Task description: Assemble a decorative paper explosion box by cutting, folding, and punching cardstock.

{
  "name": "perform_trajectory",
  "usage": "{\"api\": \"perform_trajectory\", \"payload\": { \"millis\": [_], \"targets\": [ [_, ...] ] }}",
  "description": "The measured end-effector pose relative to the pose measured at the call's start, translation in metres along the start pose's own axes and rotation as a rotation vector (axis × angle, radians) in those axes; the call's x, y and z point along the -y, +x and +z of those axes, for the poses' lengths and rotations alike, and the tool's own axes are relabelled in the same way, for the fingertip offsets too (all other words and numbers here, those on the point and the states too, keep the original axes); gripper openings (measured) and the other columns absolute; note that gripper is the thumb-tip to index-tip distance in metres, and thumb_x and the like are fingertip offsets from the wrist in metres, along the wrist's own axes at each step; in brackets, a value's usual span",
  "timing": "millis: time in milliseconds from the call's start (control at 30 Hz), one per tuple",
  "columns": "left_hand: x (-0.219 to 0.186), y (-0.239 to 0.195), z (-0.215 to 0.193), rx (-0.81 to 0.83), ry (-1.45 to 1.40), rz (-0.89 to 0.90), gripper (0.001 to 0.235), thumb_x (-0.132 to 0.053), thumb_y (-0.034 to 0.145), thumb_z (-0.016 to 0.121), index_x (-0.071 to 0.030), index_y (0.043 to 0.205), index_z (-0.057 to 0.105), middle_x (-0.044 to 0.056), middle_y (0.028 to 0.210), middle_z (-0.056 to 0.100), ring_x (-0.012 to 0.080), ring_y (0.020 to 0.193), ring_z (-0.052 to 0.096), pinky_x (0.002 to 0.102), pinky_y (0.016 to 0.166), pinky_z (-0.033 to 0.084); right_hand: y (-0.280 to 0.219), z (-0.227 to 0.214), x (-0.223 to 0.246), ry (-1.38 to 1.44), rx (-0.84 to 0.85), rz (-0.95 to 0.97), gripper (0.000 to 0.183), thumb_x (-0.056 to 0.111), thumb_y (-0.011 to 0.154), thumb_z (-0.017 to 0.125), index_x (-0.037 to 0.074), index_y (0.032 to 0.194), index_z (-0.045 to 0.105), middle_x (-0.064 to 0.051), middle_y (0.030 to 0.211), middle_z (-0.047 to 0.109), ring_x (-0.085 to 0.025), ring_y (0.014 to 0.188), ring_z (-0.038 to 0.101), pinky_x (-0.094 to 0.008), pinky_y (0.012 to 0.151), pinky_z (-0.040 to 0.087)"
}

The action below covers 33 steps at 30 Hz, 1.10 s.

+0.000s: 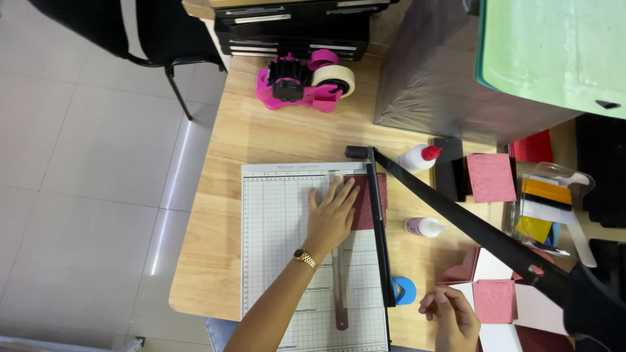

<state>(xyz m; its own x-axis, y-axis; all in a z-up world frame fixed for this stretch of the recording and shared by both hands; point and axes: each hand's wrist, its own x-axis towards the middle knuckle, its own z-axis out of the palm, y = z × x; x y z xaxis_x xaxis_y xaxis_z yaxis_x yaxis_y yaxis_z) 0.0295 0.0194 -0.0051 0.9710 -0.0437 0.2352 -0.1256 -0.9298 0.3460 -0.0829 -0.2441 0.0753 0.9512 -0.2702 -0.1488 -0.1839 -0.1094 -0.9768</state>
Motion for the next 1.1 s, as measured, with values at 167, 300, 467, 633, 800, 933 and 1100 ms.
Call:
{"api": "perform_trajectory", "payload": {
  "millis": [167, 300, 467, 633, 800, 933, 1100],
  "targets": [
    [0.001, 0.006, -0.005, 0.033, 0.037, 0.001, 0.057, -0.043, 0.098, 0.054, -0.019, 0.15, 0.052, -0.002, 0.162, 0.042, 0.0226, 0.152, 0.032, 0.073, 0.112, 0.024, -0.001, 0.004, 0.015, -0.013, -0.004, 0.047, 0.017, 0.004, 0.1, 0.054, -0.005, 0.094, 0.067, -0.016, 0.068, 0.063, -0.022, 0.062, 0.059, -0.03, 0.056, 0.044],
    [0.003, 0.008, -0.003, 0.108, 0.031, -0.024, 0.056, -0.04, 0.1, 0.051, -0.021, 0.153, 0.047, -0.003, 0.165, 0.036, 0.0252, 0.155, 0.025, 0.073, 0.115, 0.018, 0.0, 0.006, 0.026, -0.034, -0.023, 0.073, 0.02, 0.003, 0.099, 0.052, -0.004, 0.087, 0.066, -0.015, 0.068, 0.063, -0.02, 0.062, 0.056, -0.029, 0.057, 0.042],
    [0.002, 0.006, -0.002, 0.081, 0.069, -0.023, 0.056, -0.037, 0.1, 0.05, -0.021, 0.154, 0.046, -0.003, 0.164, 0.038, 0.0256, 0.154, 0.028, 0.072, 0.116, 0.017, 0.003, -0.001, 0.013, -0.028, -0.024, 0.088, 0.018, 0.001, 0.1, 0.051, -0.005, 0.094, 0.066, -0.016, 0.07, 0.064, -0.021, 0.061, 0.058, -0.029, 0.056, 0.041],
    [0.001, 0.007, -0.003, 0.091, 0.072, -0.032, 0.056, -0.037, 0.1, 0.049, -0.022, 0.154, 0.045, -0.004, 0.164, 0.039, 0.0257, 0.154, 0.028, 0.072, 0.116, 0.018, 0.004, 0.0, 0.011, 0.002, 0.005, 0.032, 0.017, 0.003, 0.1, 0.053, -0.004, 0.091, 0.065, -0.015, 0.069, 0.065, -0.02, 0.06, 0.058, -0.028, 0.056, 0.042],
    [0.001, 0.007, -0.002, 0.082, 0.087, -0.03, 0.056, -0.037, 0.1, 0.05, -0.023, 0.154, 0.045, -0.004, 0.164, 0.038, 0.0256, 0.154, 0.027, 0.072, 0.116, 0.019, 0.003, 0.001, 0.012, -0.002, 0.007, 0.054, 0.017, 0.003, 0.101, 0.052, -0.004, 0.092, 0.065, -0.016, 0.069, 0.065, -0.021, 0.061, 0.059, -0.029, 0.057, 0.042],
    [0.001, 0.007, -0.002, 0.088, 0.098, -0.026, 0.055, -0.039, 0.102, 0.047, -0.023, 0.154, 0.045, -0.004, 0.165, 0.038, 0.0259, 0.155, 0.026, 0.072, 0.114, 0.02, 0.003, 0.001, 0.012, 0.006, 0.013, 0.044, 0.017, 0.002, 0.101, 0.051, -0.004, 0.092, 0.064, -0.016, 0.069, 0.065, -0.02, 0.061, 0.058, -0.029, 0.057, 0.042],
    [0.0, 0.006, -0.003, 0.075, 0.112, -0.025, 0.055, -0.039, 0.102, 0.048, -0.023, 0.155, 0.045, -0.005, 0.165, 0.038, 0.0246, 0.155, 0.027, 0.071, 0.115, 0.021, 0.002, 0.001, 0.014, -0.006, 0.017, 0.068, 0.018, 0.003, 0.102, 0.051, -0.004, 0.095, 0.066, -0.017, 0.068, 0.064, -0.021, 0.063, 0.06, -0.03, 0.057, 0.042]
  ]
}}
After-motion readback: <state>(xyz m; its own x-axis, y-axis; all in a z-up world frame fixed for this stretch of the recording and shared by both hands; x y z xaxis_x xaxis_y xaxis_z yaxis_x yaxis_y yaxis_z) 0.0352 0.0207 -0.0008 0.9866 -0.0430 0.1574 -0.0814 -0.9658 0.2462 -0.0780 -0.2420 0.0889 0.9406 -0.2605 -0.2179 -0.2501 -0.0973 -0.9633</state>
